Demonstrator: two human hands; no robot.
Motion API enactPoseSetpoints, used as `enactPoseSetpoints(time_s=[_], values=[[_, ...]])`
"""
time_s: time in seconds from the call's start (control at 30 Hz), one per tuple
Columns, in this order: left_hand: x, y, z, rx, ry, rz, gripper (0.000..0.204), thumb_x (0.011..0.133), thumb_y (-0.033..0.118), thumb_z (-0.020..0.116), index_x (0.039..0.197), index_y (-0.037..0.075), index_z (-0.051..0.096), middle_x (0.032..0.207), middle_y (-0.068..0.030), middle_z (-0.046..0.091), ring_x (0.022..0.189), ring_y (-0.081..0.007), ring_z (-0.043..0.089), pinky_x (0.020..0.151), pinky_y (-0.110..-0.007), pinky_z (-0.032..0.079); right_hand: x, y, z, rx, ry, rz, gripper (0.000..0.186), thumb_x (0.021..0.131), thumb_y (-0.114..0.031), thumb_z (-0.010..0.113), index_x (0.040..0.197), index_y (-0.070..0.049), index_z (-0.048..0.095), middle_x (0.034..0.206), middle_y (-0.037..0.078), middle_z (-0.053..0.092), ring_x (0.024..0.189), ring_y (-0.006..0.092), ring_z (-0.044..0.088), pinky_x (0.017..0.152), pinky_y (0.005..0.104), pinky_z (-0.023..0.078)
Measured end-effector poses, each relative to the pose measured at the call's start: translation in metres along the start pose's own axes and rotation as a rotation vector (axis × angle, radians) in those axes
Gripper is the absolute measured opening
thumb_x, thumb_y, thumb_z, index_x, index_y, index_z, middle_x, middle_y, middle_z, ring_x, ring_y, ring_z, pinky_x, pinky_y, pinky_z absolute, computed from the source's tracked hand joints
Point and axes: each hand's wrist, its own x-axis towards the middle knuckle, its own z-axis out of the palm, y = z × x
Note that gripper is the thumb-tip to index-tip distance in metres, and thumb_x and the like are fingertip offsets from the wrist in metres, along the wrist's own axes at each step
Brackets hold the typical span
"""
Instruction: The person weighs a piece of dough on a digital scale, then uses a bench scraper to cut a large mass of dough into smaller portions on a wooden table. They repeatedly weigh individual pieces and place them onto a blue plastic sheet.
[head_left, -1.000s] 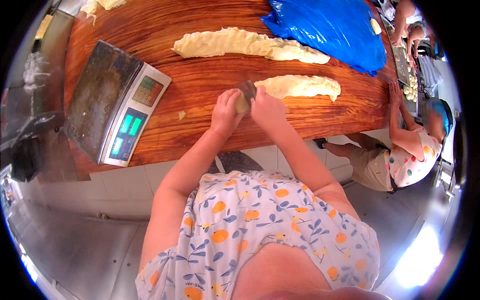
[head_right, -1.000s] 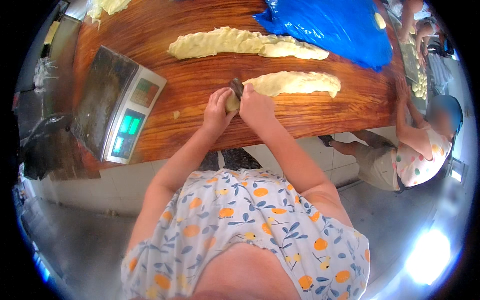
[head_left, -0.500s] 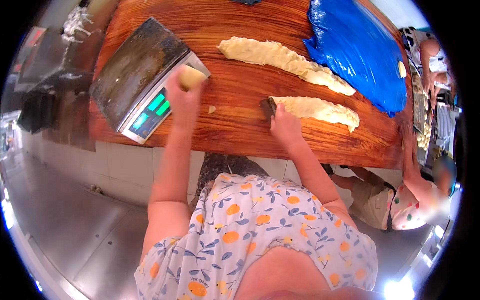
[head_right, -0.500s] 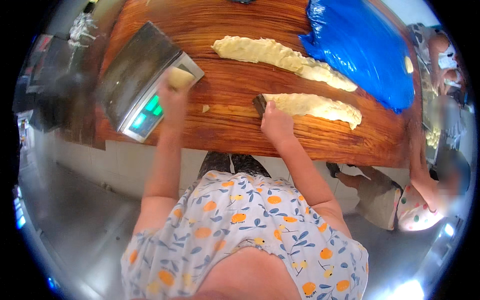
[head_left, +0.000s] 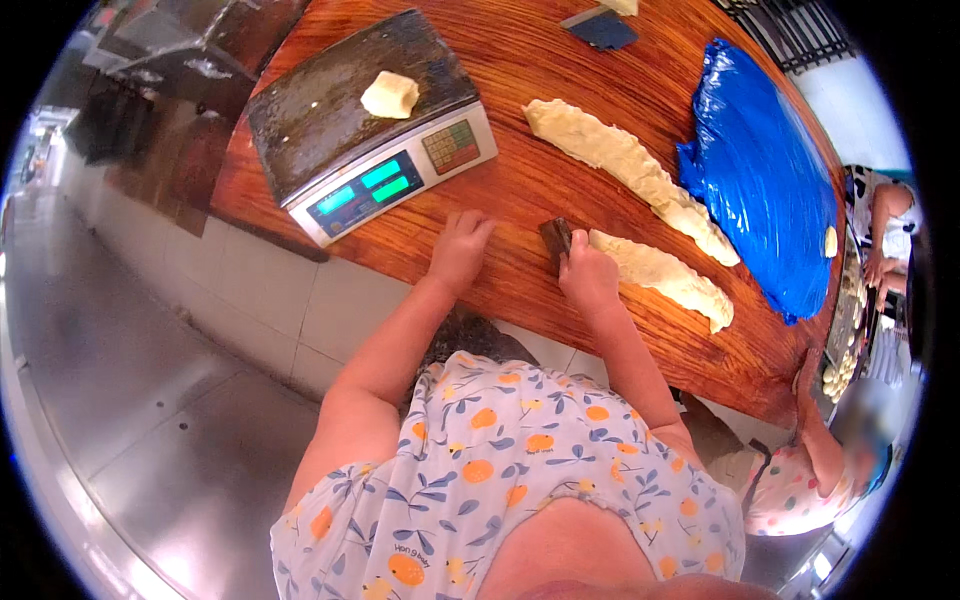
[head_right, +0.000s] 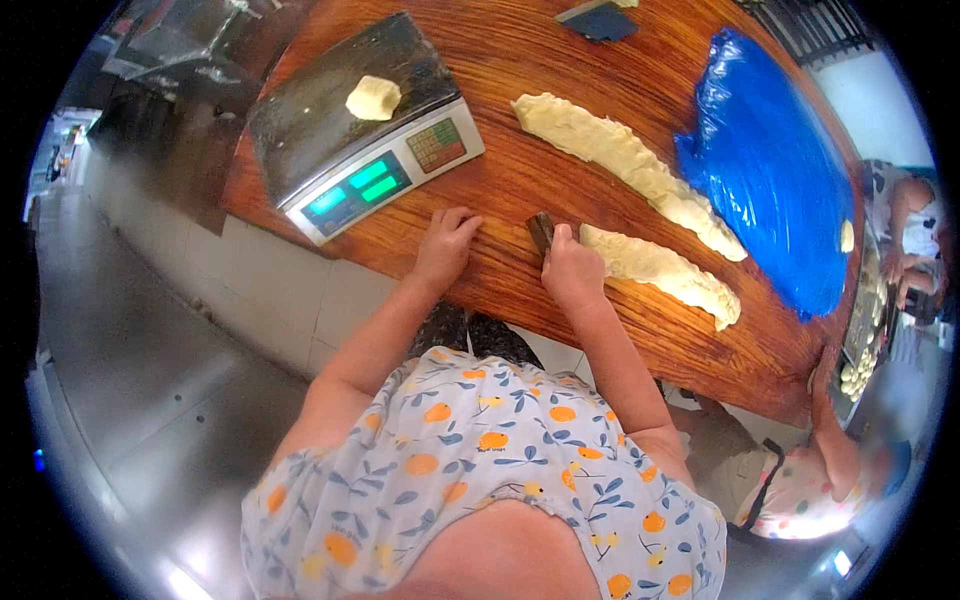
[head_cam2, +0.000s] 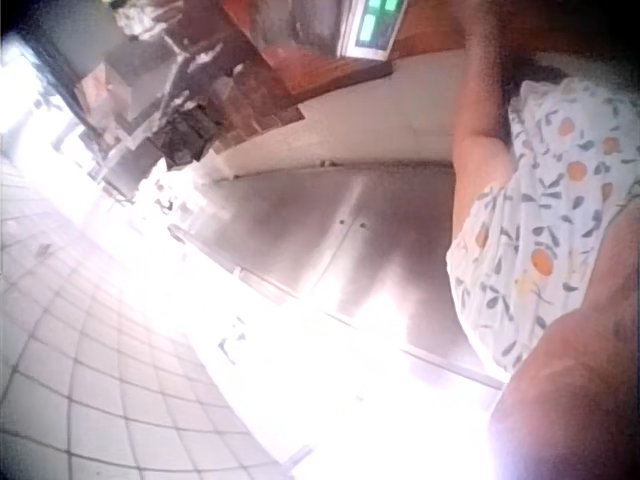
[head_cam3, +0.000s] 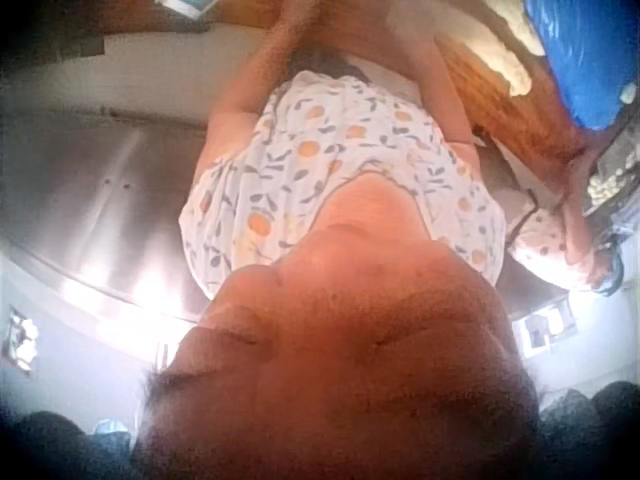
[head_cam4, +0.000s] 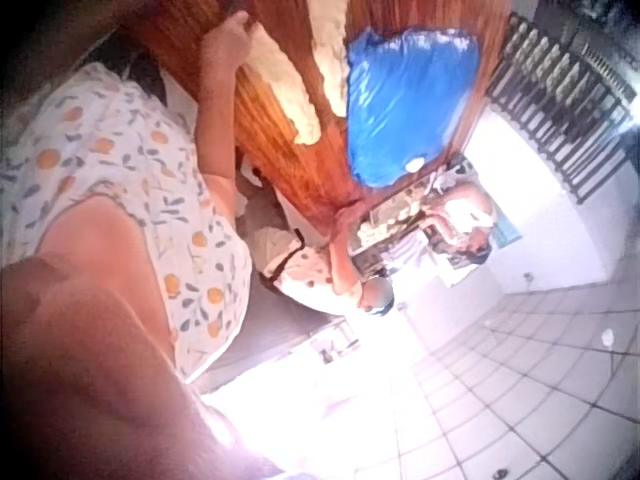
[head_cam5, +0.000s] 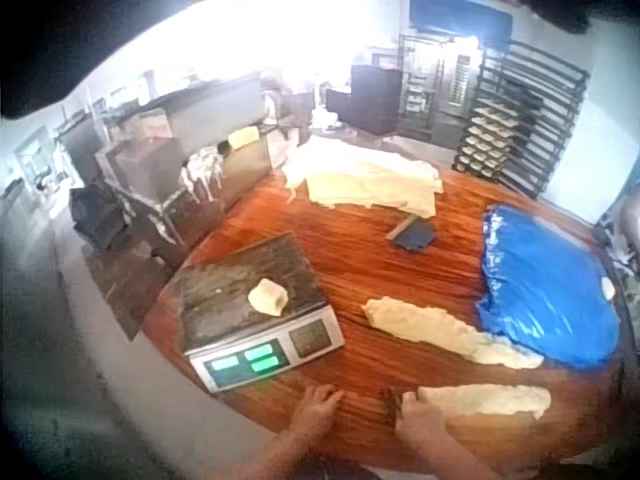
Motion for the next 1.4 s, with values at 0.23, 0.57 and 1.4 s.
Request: enactPoseSetpoints(time_s=[0.23, 0.57, 1.4], values=[[-0.001, -0.014, -0.013, -0.052, 0.064, -0.032, 0.016, 0.081, 0.003, 0.064, 0.096, 0.002, 0.069, 0.097, -0.0142, 0.064, 0.093, -0.0354, 0.060, 0.081, -0.042, 0.050, 0.010, -0.031, 0.005, 0.038, -0.049, -0.072, 0.030, 0.086, -0.019, 0.064, 0.101, -0.003, 0.045, 0.073, 0.021, 0.066, 0.066, 0.0400, 0.066, 0.058, 0.0497, 0.053], [-0.001, -0.032, -0.015, -0.069, 0.106, -0.071, 0.015, 0.083, 0.003, 0.065, 0.097, 0.003, 0.068, 0.096, -0.0153, 0.064, 0.094, -0.0355, 0.061, 0.080, -0.041, 0.051, 0.040, -0.038, -0.003, 0.132, 0.070, -0.056, 0.031, 0.087, -0.021, 0.062, 0.105, -0.001, 0.046, 0.075, 0.024, 0.066, 0.072, 0.0408, 0.067, 0.063, 0.0502, 0.053], [0.063, -0.020, 0.006, -0.389, 0.019, -0.180, 0.044, 0.084, 0.007, 0.064, 0.127, 0.007, 0.054, 0.125, -0.0164, 0.055, 0.117, -0.0346, 0.054, 0.094, -0.041, 0.048, 0.081, -0.030, -0.006, 0.166, -0.169, 0.022, 0.037, 0.087, -0.021, 0.062, 0.113, 0.000, 0.047, 0.087, 0.026, 0.066, 0.084, 0.0431, 0.065, 0.073, 0.0517, 0.051]])
